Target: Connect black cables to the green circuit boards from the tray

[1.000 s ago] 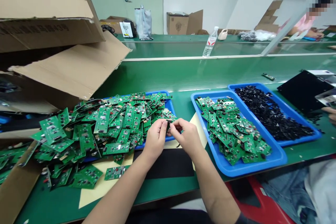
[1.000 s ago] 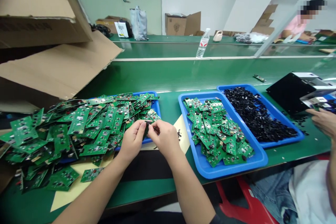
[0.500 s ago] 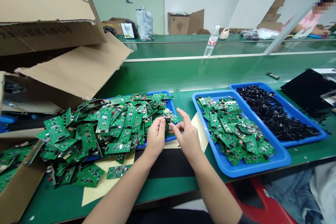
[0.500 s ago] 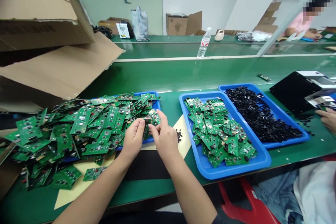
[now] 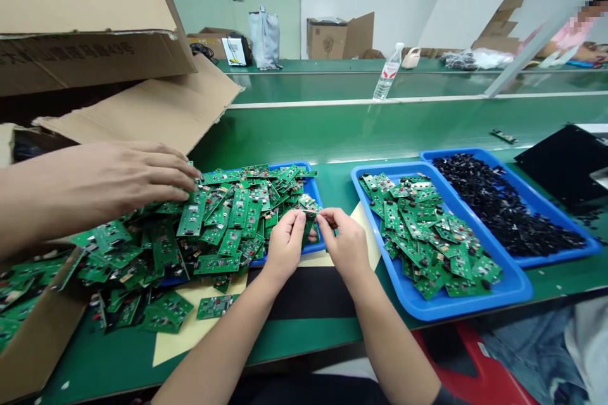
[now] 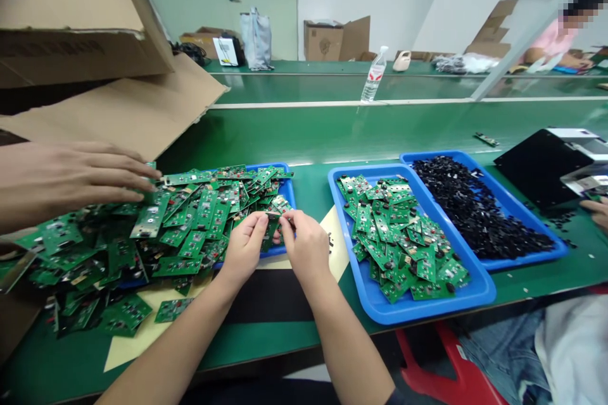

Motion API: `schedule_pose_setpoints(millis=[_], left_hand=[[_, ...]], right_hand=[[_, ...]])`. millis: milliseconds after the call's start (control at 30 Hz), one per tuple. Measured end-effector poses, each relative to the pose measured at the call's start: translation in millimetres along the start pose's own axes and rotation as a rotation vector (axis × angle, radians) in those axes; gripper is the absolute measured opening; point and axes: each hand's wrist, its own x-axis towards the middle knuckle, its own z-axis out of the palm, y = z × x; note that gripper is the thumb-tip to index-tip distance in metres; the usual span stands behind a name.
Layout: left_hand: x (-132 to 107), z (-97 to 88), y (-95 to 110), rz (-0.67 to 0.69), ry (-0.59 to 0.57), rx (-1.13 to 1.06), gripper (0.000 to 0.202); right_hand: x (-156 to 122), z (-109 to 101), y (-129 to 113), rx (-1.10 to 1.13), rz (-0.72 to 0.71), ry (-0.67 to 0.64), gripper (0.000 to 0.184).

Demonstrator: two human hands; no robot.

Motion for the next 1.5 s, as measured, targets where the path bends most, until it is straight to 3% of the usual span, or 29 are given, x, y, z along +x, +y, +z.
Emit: schedule_pose_setpoints(millis=[233,500,633,767,833,1000,1200,1500], left_hand=[[2.5,-4.6,3.5,-0.03,-0.144,-0.018,0.032],[3.5,-8.0,5.1,-0.033,-0.276,0.029,0.032],[0.7,-6.4,3.4,-0.017,-0.232,0.043,0.032],[1.0,-8.8,2.0,0.013,-0.112,-0.006,0.037],[1.7,-10.6,1.8,0.031,-0.097,-0.029,0.038],[1.1,-12.1,1.8,0.132,-0.174,0.025,0.033],[-0.7,-12.5,7.0,0.206,-0.3,0.112,0.028],[-0.7,-7.2,2.9,0.106,-0.233,-0.193,0.032]], right_hand=[[3.9,-4.0,3.3,-0.029,-0.161,0.049,0.019],[3.9,-3.5,5.4,-0.032,-0.164,0.055,0.024],[6.1,-7.2,5.7,-0.039,-0.181,0.181,0.042],[7.3,-11.4,3.7,0.037,-0.107,0.349,0.023],[7.0,-12.4,1.3,0.114,-0.064,0.299,0.011],[5.6,-12.2,-4.7,0.266,-0.005,0.092,0.012],[5.7,-10.9,-0.3,0.371,0.162,0.022,0.019],[10.5,-7.2,-2.1,0.78,0.487,-0.021,0.024]])
